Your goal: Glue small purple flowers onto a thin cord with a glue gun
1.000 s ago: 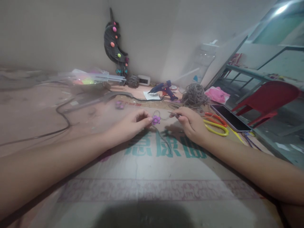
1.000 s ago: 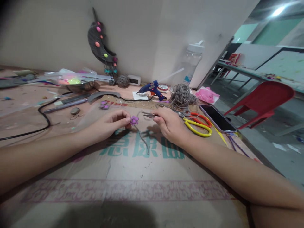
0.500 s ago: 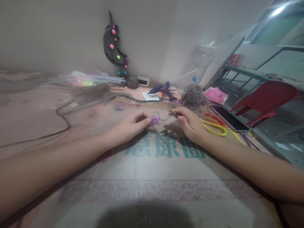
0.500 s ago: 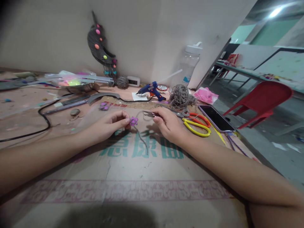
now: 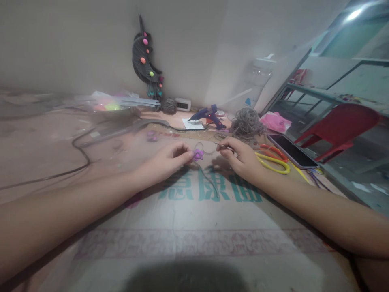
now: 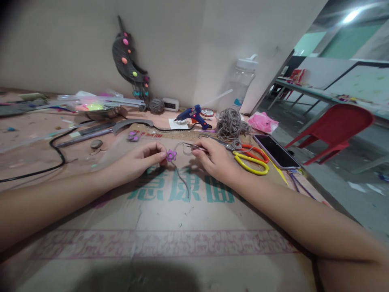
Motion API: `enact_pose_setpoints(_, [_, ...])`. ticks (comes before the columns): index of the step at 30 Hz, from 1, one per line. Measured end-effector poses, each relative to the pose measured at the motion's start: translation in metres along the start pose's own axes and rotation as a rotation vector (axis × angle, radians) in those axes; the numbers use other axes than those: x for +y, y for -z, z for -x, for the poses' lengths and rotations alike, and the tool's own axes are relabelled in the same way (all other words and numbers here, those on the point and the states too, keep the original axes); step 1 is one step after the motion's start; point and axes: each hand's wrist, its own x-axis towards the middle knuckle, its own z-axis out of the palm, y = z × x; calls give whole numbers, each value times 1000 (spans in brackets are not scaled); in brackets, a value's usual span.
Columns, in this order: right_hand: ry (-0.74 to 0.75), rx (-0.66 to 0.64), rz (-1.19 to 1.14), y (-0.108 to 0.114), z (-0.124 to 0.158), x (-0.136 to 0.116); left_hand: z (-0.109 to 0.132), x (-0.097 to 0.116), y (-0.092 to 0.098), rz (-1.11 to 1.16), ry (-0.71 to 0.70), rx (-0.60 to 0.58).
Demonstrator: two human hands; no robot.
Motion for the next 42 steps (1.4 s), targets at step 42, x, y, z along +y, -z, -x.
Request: enact_pose_setpoints(42, [178, -529, -174, 12, 3, -23, 0, 6, 1, -38, -46, 101])
